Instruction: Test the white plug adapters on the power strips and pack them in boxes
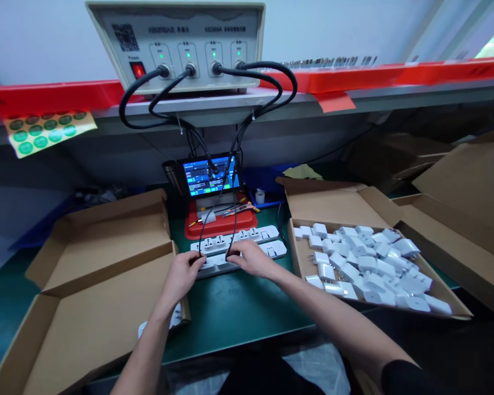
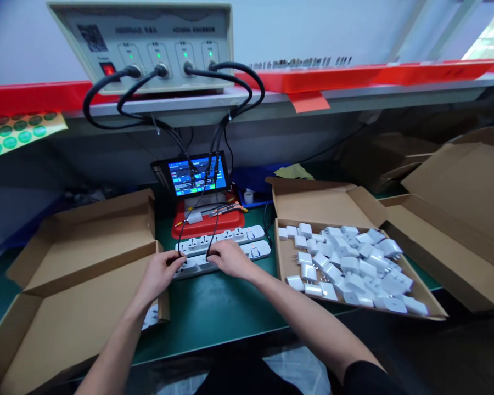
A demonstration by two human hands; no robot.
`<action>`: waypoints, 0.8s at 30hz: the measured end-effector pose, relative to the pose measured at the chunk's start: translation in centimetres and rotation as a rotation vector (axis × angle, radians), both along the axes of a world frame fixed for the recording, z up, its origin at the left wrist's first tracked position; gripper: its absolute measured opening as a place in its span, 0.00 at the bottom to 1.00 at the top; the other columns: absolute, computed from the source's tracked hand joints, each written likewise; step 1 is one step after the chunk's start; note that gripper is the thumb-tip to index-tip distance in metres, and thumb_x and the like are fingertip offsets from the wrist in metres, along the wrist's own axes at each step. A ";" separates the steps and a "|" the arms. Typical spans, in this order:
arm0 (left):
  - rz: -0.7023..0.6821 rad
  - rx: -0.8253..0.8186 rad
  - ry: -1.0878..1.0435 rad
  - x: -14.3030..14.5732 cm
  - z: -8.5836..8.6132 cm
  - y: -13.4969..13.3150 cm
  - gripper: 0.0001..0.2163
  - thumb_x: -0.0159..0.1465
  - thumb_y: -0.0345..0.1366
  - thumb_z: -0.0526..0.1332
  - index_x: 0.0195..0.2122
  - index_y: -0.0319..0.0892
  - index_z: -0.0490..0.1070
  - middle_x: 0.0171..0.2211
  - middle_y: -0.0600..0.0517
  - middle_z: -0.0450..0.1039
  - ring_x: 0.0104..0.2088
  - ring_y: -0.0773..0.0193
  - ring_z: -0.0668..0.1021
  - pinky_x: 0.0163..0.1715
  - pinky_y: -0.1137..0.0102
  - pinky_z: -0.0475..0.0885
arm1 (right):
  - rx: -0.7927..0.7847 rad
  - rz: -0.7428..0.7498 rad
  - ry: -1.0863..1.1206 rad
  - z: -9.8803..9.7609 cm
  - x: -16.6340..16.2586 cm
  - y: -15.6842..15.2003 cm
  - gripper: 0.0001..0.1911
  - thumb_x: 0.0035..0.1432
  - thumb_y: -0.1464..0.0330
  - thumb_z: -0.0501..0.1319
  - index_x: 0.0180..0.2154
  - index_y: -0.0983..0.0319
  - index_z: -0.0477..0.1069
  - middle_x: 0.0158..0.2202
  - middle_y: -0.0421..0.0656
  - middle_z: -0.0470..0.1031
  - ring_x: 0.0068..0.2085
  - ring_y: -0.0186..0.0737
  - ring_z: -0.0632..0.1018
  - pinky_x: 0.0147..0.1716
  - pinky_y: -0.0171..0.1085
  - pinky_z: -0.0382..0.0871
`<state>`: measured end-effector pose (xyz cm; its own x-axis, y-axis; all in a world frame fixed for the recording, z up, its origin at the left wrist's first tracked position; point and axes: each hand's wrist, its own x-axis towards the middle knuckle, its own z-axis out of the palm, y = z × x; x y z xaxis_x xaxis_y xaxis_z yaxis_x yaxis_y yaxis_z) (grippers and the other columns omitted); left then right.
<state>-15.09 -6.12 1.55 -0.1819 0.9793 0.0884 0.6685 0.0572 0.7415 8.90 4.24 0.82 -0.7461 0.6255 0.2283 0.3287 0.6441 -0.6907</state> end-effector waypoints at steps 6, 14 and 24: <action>-0.006 -0.006 0.010 -0.2 -1.0 0.2 0.14 0.66 0.44 0.60 0.32 0.41 0.79 0.29 0.51 0.79 0.31 0.60 0.76 0.32 0.70 0.66 | 0.047 -0.037 -0.079 -1.1 -2.5 0.3 0.04 0.66 0.69 0.66 0.39 0.61 0.81 0.39 0.44 0.83 0.42 0.42 0.80 0.43 0.35 0.66; -0.020 0.021 0.106 -0.1 -1.4 0.5 0.11 0.68 0.40 0.60 0.31 0.44 0.77 0.30 0.52 0.80 0.32 0.60 0.77 0.36 0.69 0.66 | 0.110 -0.016 -0.130 -0.9 -2.3 0.2 0.05 0.68 0.69 0.64 0.39 0.61 0.79 0.39 0.44 0.82 0.42 0.42 0.79 0.43 0.35 0.65; -0.076 0.093 0.250 0.3 -1.4 -0.3 0.09 0.71 0.38 0.59 0.35 0.44 0.75 0.37 0.49 0.77 0.40 0.57 0.78 0.42 0.66 0.70 | 0.298 -0.008 -0.194 -0.8 -1.8 -0.3 0.06 0.70 0.65 0.64 0.43 0.62 0.77 0.42 0.46 0.80 0.46 0.45 0.78 0.47 0.39 0.67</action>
<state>-14.83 -6.41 0.15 -0.0691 0.9750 0.2111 0.8312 -0.0608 0.5527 7.14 3.97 0.01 -0.7888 0.5589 0.2560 0.4415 0.8048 -0.3968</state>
